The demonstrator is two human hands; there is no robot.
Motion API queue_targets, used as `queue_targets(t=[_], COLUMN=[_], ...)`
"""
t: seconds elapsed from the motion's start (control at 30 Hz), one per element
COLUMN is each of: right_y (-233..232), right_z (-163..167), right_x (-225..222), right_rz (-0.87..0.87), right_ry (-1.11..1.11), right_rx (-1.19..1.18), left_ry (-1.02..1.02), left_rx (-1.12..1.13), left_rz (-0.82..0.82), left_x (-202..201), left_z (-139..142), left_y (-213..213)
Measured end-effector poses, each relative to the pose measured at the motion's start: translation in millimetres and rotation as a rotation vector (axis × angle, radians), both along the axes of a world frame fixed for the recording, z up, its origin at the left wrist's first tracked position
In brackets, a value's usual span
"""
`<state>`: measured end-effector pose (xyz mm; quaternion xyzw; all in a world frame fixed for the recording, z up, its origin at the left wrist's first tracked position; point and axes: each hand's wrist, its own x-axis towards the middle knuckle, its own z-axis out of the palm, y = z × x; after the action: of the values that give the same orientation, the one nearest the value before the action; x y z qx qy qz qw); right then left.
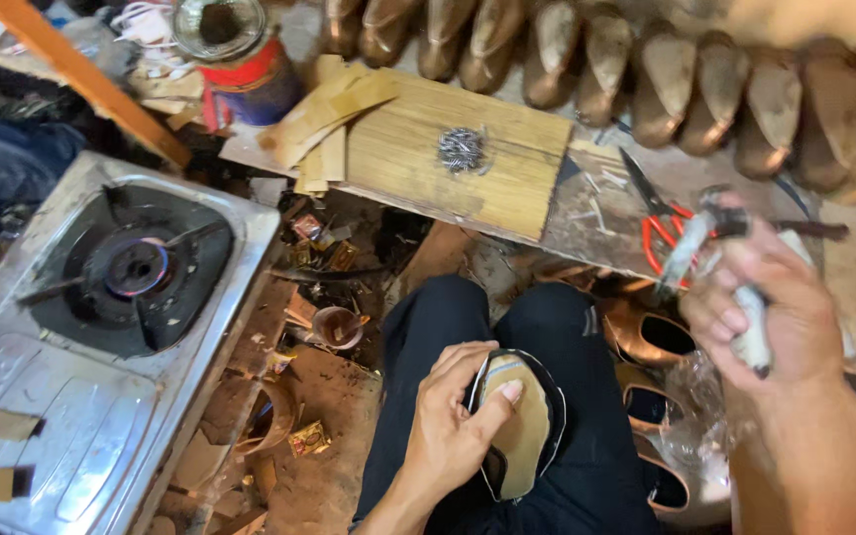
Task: The person picks up a shoe and a wooden last, places the last inside the shoe, and uses a hammer and a small metal tool to tap along the shoe's edge. The person repeatedly taps the edge to secure or shape the shoe while holding it steady.
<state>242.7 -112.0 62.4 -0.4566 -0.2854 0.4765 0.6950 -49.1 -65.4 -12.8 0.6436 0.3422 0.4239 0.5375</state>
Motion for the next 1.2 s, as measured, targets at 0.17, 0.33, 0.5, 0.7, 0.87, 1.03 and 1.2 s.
queue_targets(t=[0.17, 0.33, 0.5, 0.7, 0.87, 1.03, 1.2], right_y=[-49, -77, -110, -108, -93, -89, -94], right_z=[22, -7, -30, 10, 54, 63, 68], right_x=[-19, -14, -7, -27, -48, -42, -29], right_rz=[-0.084, 0.192, 0.426, 0.618, 0.799, 0.893, 0.935], right_ry=[-0.273, -0.358, -0.242, -0.156, -0.819, -0.795, -0.811], right_rx=[-0.039, -0.902, -0.747, -0.663, -1.323, -1.178, -0.844], left_ry=[0.042, 0.039, 0.076, 0.072, 0.082, 0.11, 0.113], left_rx=[0.073, 0.133, 0.143, 0.259, 0.337, 0.393, 0.435], left_rz=[-0.007, 0.011, -0.006, -0.023, -0.035, -0.055, -0.083], left_x=[10, 15, 16, 21, 24, 28, 35], left_z=[1, 7, 11, 14, 21, 27, 28], left_y=[-9, -11, -22, -29, -42, -55, -70])
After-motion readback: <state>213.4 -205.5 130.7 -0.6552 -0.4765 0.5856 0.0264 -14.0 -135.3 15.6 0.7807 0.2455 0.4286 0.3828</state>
